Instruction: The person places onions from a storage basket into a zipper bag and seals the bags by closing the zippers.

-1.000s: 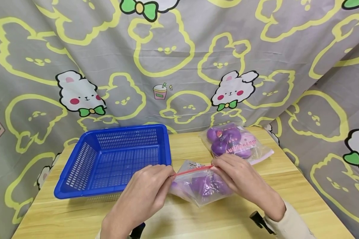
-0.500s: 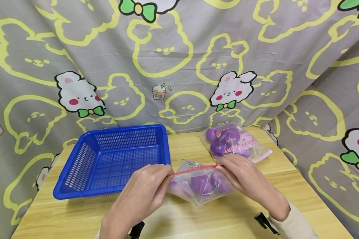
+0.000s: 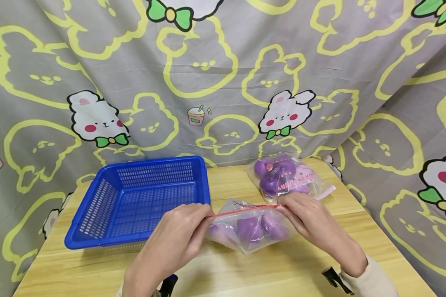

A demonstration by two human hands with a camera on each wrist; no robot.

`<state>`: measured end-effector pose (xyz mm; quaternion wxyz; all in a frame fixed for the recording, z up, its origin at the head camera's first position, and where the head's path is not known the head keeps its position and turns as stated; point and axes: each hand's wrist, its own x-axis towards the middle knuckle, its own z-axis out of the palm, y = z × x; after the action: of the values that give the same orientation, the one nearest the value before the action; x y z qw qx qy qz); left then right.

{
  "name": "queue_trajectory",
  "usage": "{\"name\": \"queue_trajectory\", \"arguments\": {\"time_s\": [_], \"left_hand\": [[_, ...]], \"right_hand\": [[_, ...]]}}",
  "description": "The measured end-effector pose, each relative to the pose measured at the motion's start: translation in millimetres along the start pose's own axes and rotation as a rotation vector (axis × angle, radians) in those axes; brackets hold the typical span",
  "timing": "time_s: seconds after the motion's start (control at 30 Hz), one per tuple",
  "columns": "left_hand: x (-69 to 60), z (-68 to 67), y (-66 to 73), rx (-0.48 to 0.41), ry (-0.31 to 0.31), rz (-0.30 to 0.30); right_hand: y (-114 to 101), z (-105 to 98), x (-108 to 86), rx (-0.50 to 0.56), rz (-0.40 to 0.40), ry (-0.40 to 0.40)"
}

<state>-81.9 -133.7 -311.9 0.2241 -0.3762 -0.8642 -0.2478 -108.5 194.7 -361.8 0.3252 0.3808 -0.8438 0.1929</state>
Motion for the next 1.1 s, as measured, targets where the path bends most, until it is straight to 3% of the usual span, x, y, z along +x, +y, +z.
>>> {"name": "queue_trajectory", "arguments": {"time_s": [0.43,0.87,1.1], "left_hand": [[-0.4,-5.0,-4.2,0.006,-0.006,-0.02],[-0.7,-0.4,-10.0,-0.043,-0.014,-0.053],[1.6,-1.7,-15.7,-0.06,-0.022,-0.07]], "right_hand": [[10.9,-4.5,-13.0,-0.034,0.058,-0.002],[22.0,-10.4,-30.7,-0.058,0.114,-0.025],[31.2,-16.3,-41.8,-0.086,0.186,-0.05]]}}
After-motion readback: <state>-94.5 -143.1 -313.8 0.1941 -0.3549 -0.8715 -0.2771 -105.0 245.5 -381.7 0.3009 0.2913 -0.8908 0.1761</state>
